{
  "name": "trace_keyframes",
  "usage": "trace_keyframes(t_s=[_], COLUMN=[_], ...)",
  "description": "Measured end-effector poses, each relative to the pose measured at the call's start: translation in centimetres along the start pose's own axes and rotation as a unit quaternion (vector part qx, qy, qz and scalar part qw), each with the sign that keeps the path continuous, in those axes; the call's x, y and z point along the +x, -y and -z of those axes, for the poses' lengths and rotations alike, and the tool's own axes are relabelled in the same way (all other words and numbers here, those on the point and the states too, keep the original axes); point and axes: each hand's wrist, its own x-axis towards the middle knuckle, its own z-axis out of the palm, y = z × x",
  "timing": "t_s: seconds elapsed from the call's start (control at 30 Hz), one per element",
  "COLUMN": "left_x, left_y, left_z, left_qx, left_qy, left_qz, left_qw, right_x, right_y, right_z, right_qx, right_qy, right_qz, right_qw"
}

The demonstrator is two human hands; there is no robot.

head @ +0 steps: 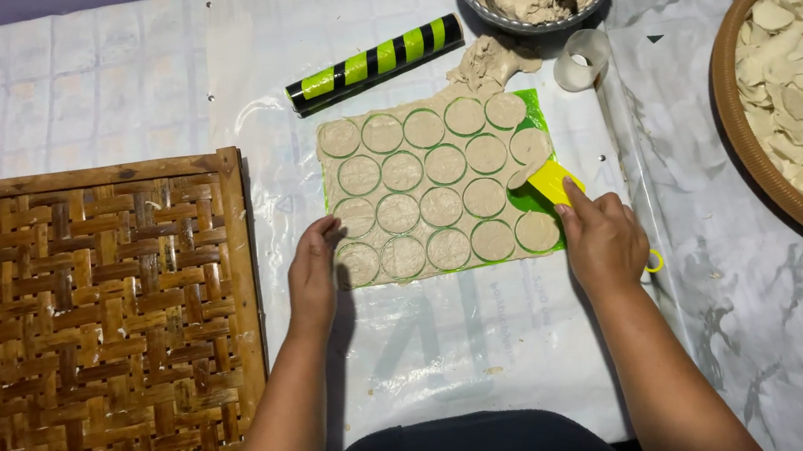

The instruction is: The recorder uses a plastic scraper to lift individual circular dough pieces from a green plastic preparation sheet and carefully arranges them onto a woven bamboo mat for further processing.

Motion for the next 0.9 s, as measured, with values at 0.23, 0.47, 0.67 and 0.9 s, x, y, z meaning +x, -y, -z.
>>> trace_keyframes(t_s=[0.23,0.47,0.67,0.9], left_x=[1.2,1.9,-0.4,-0.9], left_y=[-3.9,-2.7,-5.7,-5.4], left_z=[-8.7,-7.6,-6.0,-0.4], left_qx=[-0.322,-0.468,-0.289,-0.064], left_qy=[0.102,0.107,0.064,0.005], left_qz=[0.281,0.353,0.205,0.013], left_qw=[0.898,0.803,0.933,0.998], right_x=[0.4,-0.4,-1.6,-3.3], right_y=[4.6,9.0,12.3,14.8], right_z=[5.3,9.6,9.2,6.5], right_qx=[0.088,0.06,-0.02,-0.044], right_qy=[0.01,0.056,0.065,0.106], right_qz=[0.079,0.259,0.298,0.24], right_qw=[0.993,0.962,0.952,0.964])
